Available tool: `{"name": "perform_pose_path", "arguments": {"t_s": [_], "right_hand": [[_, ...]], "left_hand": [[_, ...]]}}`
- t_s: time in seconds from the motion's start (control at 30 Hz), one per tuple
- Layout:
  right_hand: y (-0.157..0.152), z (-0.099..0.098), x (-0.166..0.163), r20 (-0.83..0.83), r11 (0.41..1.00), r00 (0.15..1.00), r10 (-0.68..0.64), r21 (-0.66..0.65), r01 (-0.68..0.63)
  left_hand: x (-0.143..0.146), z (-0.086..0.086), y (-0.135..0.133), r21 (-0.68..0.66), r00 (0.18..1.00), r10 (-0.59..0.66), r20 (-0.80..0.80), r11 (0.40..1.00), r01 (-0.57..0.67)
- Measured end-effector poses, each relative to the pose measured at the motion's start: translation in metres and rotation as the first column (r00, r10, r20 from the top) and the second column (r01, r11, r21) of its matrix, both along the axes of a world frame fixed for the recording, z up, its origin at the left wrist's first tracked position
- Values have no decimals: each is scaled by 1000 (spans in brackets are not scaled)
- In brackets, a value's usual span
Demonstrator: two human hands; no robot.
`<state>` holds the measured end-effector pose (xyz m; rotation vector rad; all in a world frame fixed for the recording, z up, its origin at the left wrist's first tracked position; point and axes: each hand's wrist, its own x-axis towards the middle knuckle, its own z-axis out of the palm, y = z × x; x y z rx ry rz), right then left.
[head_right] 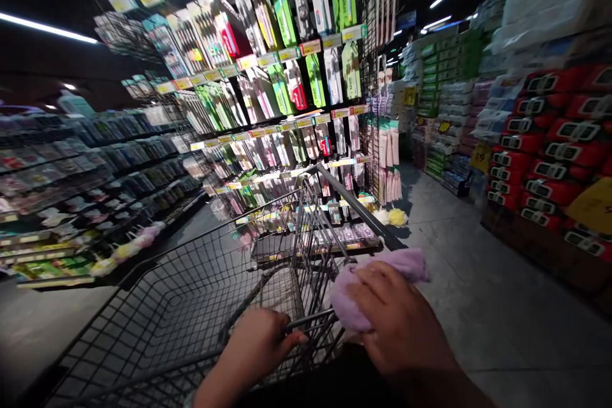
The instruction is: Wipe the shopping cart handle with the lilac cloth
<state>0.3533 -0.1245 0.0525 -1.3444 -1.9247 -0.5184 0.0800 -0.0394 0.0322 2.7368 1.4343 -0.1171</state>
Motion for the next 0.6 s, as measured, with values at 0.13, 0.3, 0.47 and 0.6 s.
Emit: {"name": "perform_pose_path", "arguments": {"t_s": [0.13,0.3,0.47,0.6], "right_hand": [[-21,35,30,51,998,997,49,-36,-47],[-21,71,68,115,991,992,43,-129,-28],[22,65,83,-46,912,992,117,-390,-126],[36,63,77,-72,922,988,140,-355,-156]], "left_hand": [[-13,-2,-13,-36,999,-25,28,999,26],[-19,-2,-23,-68,999,-38,34,997,40],[-18,2,-24,-49,999,-46,24,998,47],[-11,14,-25,-43,1000,-16,15,999,16]]}}
